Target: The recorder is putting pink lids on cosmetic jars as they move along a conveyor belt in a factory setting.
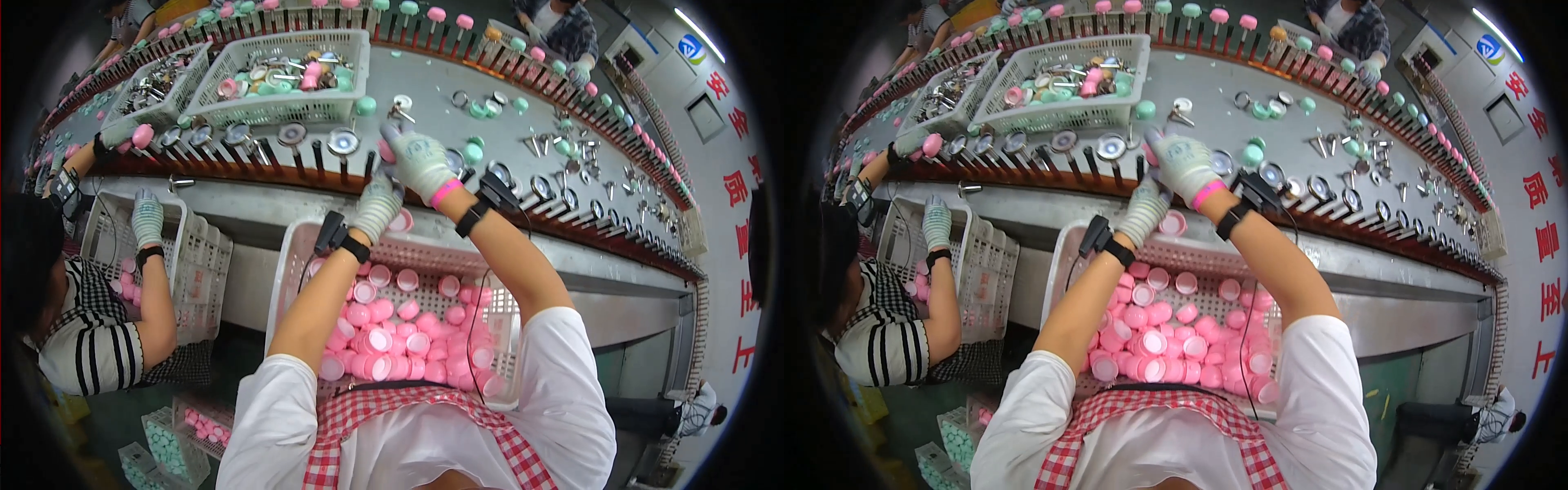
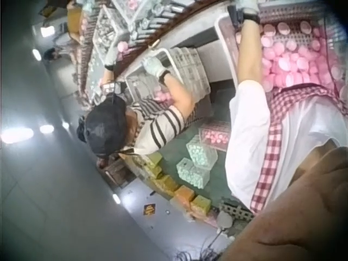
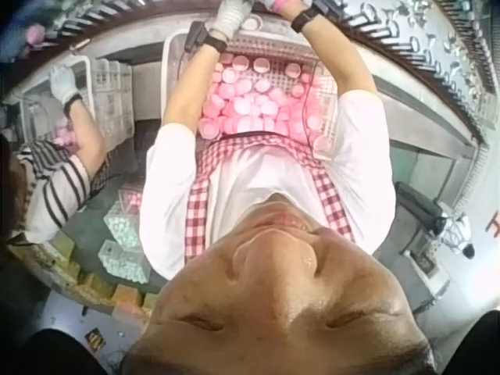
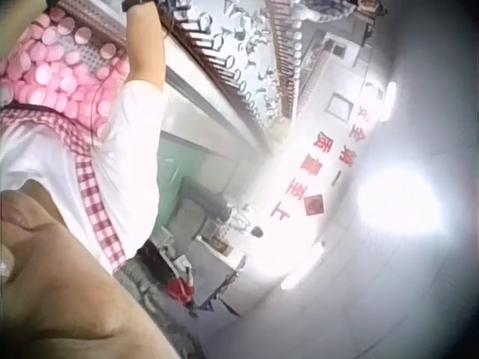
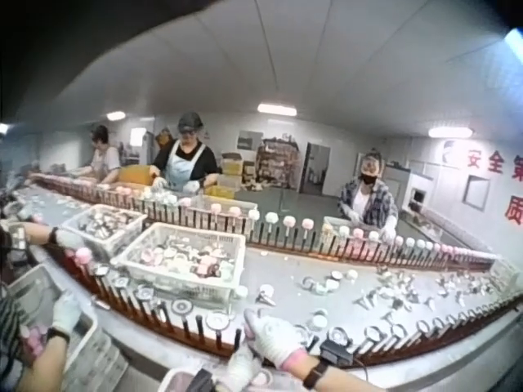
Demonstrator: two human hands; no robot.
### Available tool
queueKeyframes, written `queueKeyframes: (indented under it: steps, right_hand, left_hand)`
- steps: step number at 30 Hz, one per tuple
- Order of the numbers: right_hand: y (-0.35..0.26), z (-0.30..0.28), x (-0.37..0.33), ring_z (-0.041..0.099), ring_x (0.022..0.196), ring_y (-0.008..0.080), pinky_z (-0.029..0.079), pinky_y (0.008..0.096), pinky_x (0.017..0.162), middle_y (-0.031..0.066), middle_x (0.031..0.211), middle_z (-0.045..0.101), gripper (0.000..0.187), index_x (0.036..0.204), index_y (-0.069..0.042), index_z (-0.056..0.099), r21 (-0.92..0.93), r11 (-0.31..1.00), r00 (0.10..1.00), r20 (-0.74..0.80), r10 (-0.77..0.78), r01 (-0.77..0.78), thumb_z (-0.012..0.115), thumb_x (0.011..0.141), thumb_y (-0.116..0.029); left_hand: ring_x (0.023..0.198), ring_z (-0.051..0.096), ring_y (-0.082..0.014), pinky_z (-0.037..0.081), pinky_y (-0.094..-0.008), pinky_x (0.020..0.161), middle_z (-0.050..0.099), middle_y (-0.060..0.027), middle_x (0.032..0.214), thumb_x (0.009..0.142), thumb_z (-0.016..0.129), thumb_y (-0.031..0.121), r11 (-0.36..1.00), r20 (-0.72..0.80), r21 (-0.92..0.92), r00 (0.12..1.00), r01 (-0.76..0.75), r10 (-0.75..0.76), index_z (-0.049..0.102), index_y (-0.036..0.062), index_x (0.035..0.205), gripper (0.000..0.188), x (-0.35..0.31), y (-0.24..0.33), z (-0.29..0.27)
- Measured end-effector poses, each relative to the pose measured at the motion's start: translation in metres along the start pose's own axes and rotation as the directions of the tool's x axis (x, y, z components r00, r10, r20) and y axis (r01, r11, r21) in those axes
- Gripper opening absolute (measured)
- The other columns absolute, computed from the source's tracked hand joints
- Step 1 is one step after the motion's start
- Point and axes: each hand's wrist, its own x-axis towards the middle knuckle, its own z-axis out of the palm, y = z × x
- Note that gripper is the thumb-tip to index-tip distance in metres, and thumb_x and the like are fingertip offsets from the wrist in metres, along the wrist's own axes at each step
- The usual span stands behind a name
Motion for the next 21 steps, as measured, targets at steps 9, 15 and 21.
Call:
queueKeyframes:
  steps: [9, 15, 21]
  right_hand:
    - [-0.054, 0.063, -0.125, 0.060, 0.072, 0.0349, 0.050, 0.0454, 0.061, 0.0150, 0.081, 0.057, 0.017, 0.090, -0.007, 0.057, 0.357, 0.795, 0.870, -0.252, -0.424, 0.491, 0.063, 0.078, -0.017]
    - [-0.020, 0.196, -0.231, 0.058, 0.106, 0.0336, 0.050, 0.0438, 0.083, 0.0138, 0.116, 0.058, 0.033, 0.112, -0.014, 0.063, -0.011, 0.999, 0.902, 0.431, -0.029, 0.037, 0.063, 0.079, -0.019]
    - [0.008, 0.223, -0.224, 0.061, 0.104, 0.0388, 0.050, 0.0447, 0.086, 0.0213, 0.117, 0.060, 0.050, 0.122, -0.009, 0.058, 0.179, 0.889, 0.659, 0.734, 0.164, -0.421, 0.069, 0.075, -0.019]
  left_hand:
    - [0.096, 0.063, -0.0378, 0.050, -0.0463, 0.083, 0.067, -0.0207, 0.101, 0.093, 0.048, 0.034, 0.945, -0.016, 0.301, 0.990, -0.131, 0.143, 0.060, 0.0092, 0.110, 0.033, -0.035, -0.012, -0.041]
    - [0.085, 0.065, -0.0358, 0.051, -0.0468, 0.076, 0.068, -0.0171, 0.090, 0.092, 0.050, 0.030, 0.878, -0.029, 0.375, 0.943, -0.296, 0.331, 0.063, 0.0078, 0.099, 0.026, -0.044, -0.013, -0.038]
    - [0.087, 0.064, -0.0358, 0.050, -0.0467, 0.077, 0.068, -0.0172, 0.092, 0.092, 0.050, 0.030, 0.884, 0.000, 0.356, 0.946, -0.304, 0.325, 0.062, 0.0084, 0.101, 0.027, -0.045, -0.004, -0.032]
